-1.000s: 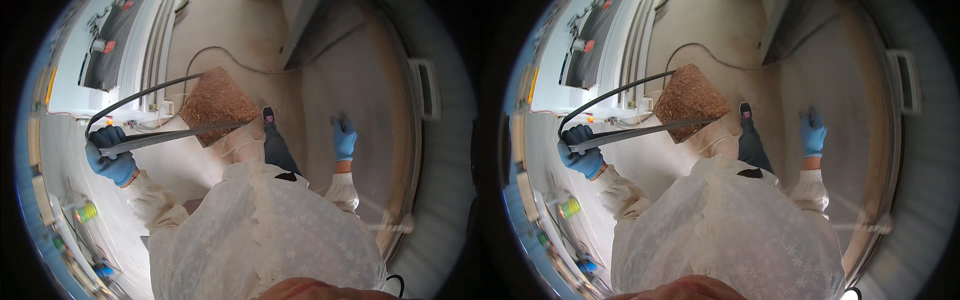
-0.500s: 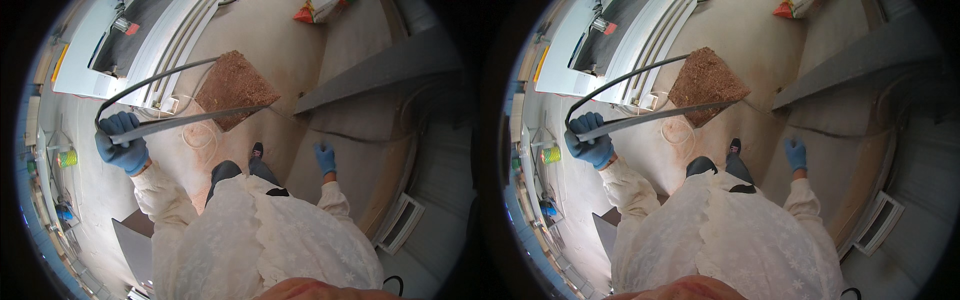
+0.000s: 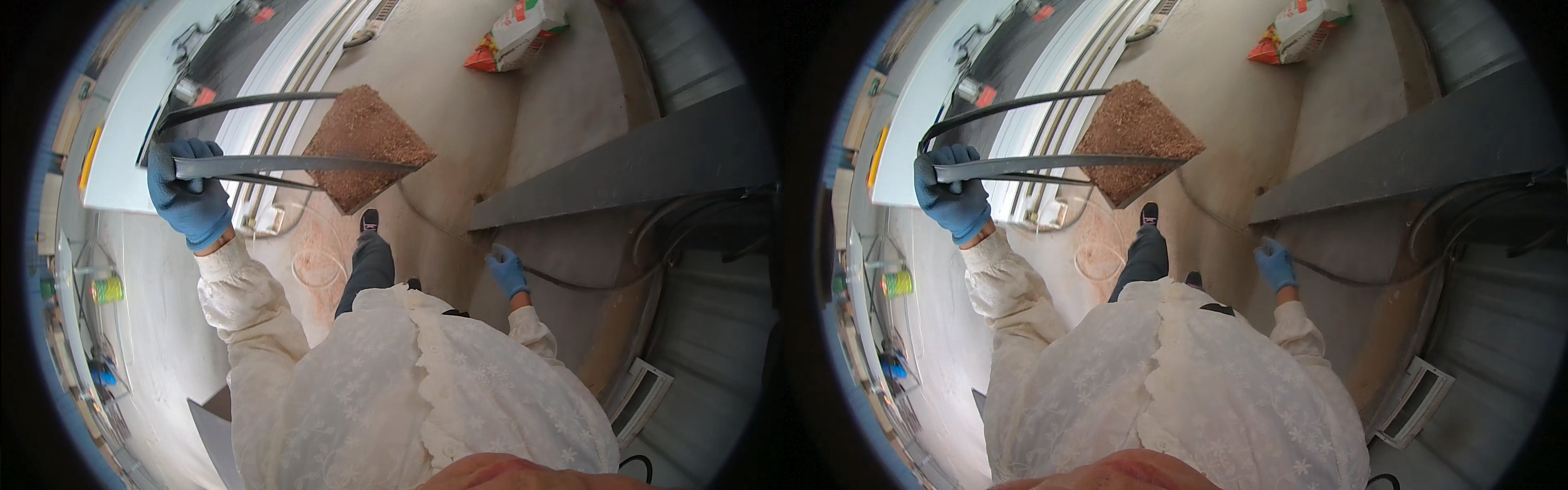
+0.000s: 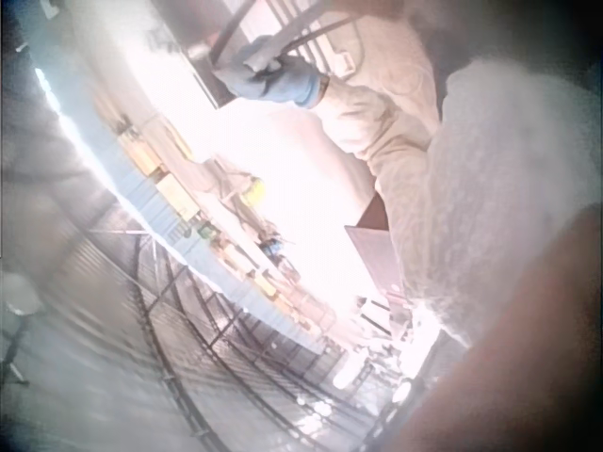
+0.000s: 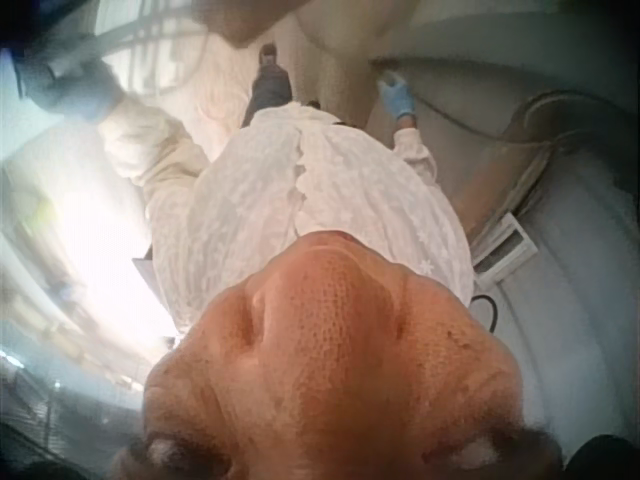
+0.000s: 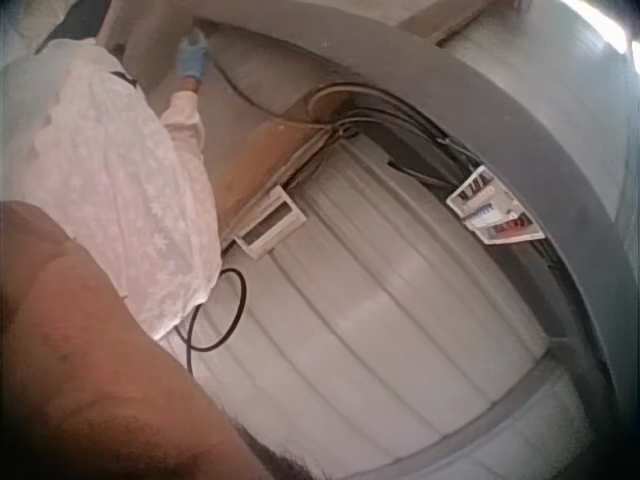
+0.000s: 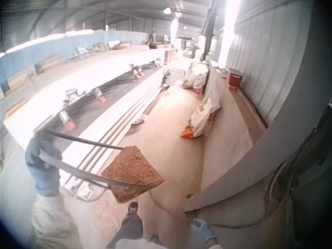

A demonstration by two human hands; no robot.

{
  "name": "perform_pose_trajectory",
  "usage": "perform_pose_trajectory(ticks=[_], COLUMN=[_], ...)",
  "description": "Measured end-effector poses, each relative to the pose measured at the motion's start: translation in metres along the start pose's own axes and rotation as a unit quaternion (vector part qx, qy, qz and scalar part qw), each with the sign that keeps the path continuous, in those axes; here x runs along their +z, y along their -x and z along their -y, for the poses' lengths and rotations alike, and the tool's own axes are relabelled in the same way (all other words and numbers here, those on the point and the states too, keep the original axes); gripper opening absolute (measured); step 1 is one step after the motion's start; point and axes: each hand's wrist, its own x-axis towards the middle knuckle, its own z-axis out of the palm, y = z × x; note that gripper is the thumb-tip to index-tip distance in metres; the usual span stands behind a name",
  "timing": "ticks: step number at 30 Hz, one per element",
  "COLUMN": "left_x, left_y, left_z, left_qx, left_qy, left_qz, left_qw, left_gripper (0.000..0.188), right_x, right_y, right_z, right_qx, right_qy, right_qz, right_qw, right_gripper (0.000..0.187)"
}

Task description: The person sweeps sawdust from the floor using a broom and collects it with a dustpan, then transfers the sawdust into a bag. The person repeats this process multiple times to clean the area.

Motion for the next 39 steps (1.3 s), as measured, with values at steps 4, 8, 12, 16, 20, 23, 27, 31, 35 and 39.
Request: perform_pose_trajectory(ticks=[4, 8, 12, 16, 20, 23, 27, 31, 35, 39], left_x=[-0.004, -0.008, -0.016, 0.006, 0.036, 0.062, 0.098, 0.148, 0.186, 0.233], left_y=[-0.043, -0.098, -0.164, -0.233, -0.286, -0.334, -0.398, -0.469, -0.536, -0.603], left_z=[0.051, 0.102, 0.152, 0.205, 0.253, 0.299, 0.358, 0.411, 0.451, 0.502], left_qx=[-0.011, -0.046, -0.079, -0.105, -0.096, -0.112, -0.090, -0.111, -0.094, -0.101], left_qy=[-0.021, 0.036, 0.059, 0.078, 0.088, 0.091, 0.095, 0.120, 0.146, 0.190], left_qz=[0.015, 0.032, 0.068, 0.097, 0.136, 0.101, 0.149, 0.125, 0.171, 0.184], left_qw=[1.000, 0.998, 0.993, 0.987, 0.982, 0.984, 0.980, 0.979, 0.970, 0.959], left_gripper=[0.045, 0.043, 0.044, 0.044, 0.042, 0.043, 0.044, 0.046, 0.050, 0.051], right_x=[0.001, 0.000, 0.028, 0.030, 0.016, -0.002, -0.020, -0.080, -0.138, -0.205], right_y=[-0.038, -0.093, -0.150, -0.203, -0.242, -0.300, -0.390, -0.486, -0.586, -0.696], right_z=[0.019, 0.053, 0.090, 0.121, 0.133, 0.130, 0.125, 0.159, 0.210, 0.274], right_qx=[0.039, 0.054, 0.062, 0.111, 0.099, 0.132, 0.143, 0.225, 0.150, 0.078], right_qy=[0.016, -0.019, -0.016, -0.028, -0.032, -0.084, -0.205, -0.130, -0.030, -0.032], right_qz=[-0.031, -0.056, -0.060, -0.033, -0.058, -0.062, -0.084, -0.046, -0.132, -0.171], right_qw=[0.999, 0.997, 0.996, 0.993, 0.993, 0.986, 0.965, 0.965, 0.979, 0.982], right_gripper=[0.052, 0.046, 0.041, 0.046, 0.052, 0.053, 0.052, 0.046, 0.044, 0.049])
